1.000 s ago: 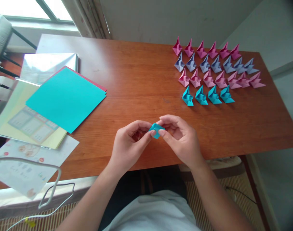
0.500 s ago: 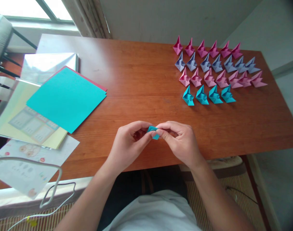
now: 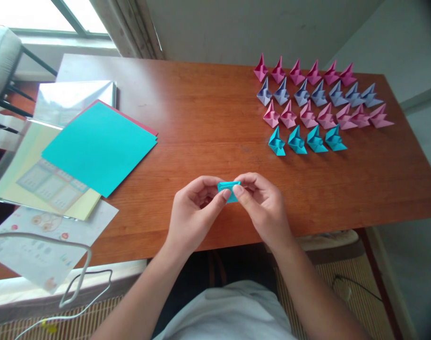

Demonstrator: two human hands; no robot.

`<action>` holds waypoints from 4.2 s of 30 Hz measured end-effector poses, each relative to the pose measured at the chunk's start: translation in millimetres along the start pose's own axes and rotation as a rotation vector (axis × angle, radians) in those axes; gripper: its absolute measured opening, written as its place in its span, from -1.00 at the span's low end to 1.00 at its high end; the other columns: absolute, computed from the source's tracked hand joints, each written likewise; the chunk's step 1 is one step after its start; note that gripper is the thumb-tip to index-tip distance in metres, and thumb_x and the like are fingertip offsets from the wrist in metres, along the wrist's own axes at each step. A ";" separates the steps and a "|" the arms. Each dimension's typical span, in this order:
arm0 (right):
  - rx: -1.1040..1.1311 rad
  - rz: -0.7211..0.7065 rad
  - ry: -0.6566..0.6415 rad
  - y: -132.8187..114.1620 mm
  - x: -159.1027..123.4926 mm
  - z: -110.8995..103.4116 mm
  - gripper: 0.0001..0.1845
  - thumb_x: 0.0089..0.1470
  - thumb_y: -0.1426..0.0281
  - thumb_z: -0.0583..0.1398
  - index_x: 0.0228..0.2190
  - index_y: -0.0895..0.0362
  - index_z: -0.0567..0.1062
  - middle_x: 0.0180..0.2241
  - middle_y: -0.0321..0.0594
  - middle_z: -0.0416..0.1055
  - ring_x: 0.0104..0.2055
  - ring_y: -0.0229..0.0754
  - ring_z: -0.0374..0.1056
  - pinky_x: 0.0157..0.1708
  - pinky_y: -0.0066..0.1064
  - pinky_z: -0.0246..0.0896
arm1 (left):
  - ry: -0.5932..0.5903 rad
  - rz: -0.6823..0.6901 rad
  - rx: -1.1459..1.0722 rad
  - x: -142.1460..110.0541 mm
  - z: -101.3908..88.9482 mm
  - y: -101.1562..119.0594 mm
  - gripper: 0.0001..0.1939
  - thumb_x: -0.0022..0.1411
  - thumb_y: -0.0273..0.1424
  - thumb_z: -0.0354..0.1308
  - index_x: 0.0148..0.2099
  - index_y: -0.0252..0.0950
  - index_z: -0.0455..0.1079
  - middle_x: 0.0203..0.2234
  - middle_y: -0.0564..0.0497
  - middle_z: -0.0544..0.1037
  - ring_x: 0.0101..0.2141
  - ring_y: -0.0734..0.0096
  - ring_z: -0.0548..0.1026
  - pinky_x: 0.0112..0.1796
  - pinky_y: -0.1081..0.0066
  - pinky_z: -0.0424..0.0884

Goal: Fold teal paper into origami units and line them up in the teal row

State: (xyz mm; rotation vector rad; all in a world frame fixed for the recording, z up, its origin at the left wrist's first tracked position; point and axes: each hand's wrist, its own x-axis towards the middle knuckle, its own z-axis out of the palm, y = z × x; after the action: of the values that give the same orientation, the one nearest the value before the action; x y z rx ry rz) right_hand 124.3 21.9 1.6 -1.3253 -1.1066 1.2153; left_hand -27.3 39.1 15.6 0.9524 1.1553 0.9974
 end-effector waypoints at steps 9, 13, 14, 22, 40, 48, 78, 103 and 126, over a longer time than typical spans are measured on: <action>-0.073 0.003 -0.093 -4.0 5.9 -9.1 -0.89 0.18 0.29 0.28 -0.31 0.07 0.53 -0.35 -0.28 0.51 -0.30 -0.20 0.44 -0.26 -0.37 0.42 | -0.234 -0.006 0.298 4.3 -13.5 11.0 -0.74 0.24 -0.21 0.32 -0.33 -0.32 0.51 -0.49 0.02 0.53 -0.45 0.44 0.43 -0.44 0.48 0.37; -0.070 -0.013 -0.092 -4.4 6.0 -9.1 -0.91 0.16 0.33 0.28 -0.36 0.08 0.51 -0.40 -0.30 0.48 -0.34 -0.23 0.41 -0.32 -0.40 0.38 | -0.252 -0.051 0.229 4.2 -12.6 9.3 -0.71 0.21 -0.18 0.35 -0.35 -0.32 0.50 -0.49 0.02 0.53 -0.46 0.44 0.43 -0.44 0.48 0.36; -0.070 -0.012 -0.095 -4.6 6.1 -9.4 -0.90 0.16 0.33 0.28 -0.38 0.08 0.51 -0.41 -0.30 0.48 -0.36 -0.23 0.41 -0.33 -0.41 0.37 | -0.252 -0.063 0.209 3.9 -12.3 8.4 -0.71 0.20 -0.18 0.36 -0.35 -0.32 0.50 -0.48 0.01 0.54 -0.45 0.43 0.43 -0.43 0.48 0.36; -0.105 -0.003 -0.125 -6.7 9.4 -13.1 -0.88 0.14 0.38 0.27 -0.44 0.09 0.49 -0.47 -0.33 0.45 -0.40 -0.25 0.37 -0.38 -0.43 0.31 | -0.219 -0.126 0.114 2.4 -10.8 4.8 -0.71 0.13 -0.20 0.42 -0.38 -0.33 0.52 -0.50 -0.01 0.57 -0.45 0.40 0.48 -0.42 0.46 0.37; 0.028 0.059 -0.191 -7.6 3.8 -7.2 -0.69 0.32 0.19 0.18 -0.41 0.11 0.47 -0.47 -0.35 0.36 -0.41 -0.31 0.26 -0.40 -0.45 0.16 | -0.076 0.047 0.099 2.9 0.4 2.1 -0.74 0.32 -0.28 0.28 -0.38 -0.33 0.51 -0.54 0.06 0.56 -0.50 0.55 0.44 -0.46 0.57 0.35; -0.111 -0.010 -0.167 0.2 5.1 -10.3 -0.70 0.28 0.30 0.20 -0.50 0.10 0.40 -0.51 -0.37 0.26 -0.44 -0.29 0.16 -0.42 -0.39 0.08 | -0.111 0.059 0.207 0.2 -1.1 -5.8 -0.68 0.36 -0.22 0.23 -0.37 -0.34 0.49 -0.52 0.04 0.55 -0.48 0.52 0.43 -0.44 0.52 0.34; -0.056 -0.031 -0.049 -2.8 4.5 -2.1 -0.77 0.31 0.22 0.19 -0.35 0.08 0.47 -0.46 -0.38 0.36 -0.43 -0.31 0.25 -0.43 -0.43 0.13 | -0.046 0.058 0.055 0.3 5.8 -5.5 -0.72 0.35 -0.26 0.25 -0.39 -0.29 0.48 -0.55 0.09 0.51 -0.51 0.55 0.37 -0.46 0.54 0.28; -0.230 -0.122 -0.046 -10.8 11.4 -9.4 -0.82 0.29 0.28 0.20 -0.36 0.06 0.49 -0.41 -0.32 0.45 -0.36 -0.24 0.37 -0.30 -0.37 0.31 | -0.082 0.137 0.300 -2.7 2.9 -1.4 -0.67 0.37 -0.20 0.19 -0.39 -0.29 0.46 -0.55 0.04 0.50 -0.50 0.45 0.41 -0.45 0.45 0.29; -0.188 -0.108 -0.017 -8.2 11.5 -7.2 -0.87 0.23 0.38 0.19 -0.40 0.07 0.45 -0.43 -0.34 0.43 -0.40 -0.27 0.35 -0.39 -0.41 0.28 | -0.124 0.124 0.312 -1.8 4.2 -6.0 -0.68 0.36 -0.19 0.20 -0.37 -0.30 0.46 -0.53 0.04 0.49 -0.48 0.44 0.41 -0.43 0.45 0.31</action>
State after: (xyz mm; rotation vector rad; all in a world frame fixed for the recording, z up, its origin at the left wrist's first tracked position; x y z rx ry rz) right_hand 132.4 33.5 8.8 -1.3782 -1.3144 1.0655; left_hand -22.6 35.3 11.0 1.3299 1.1784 0.8565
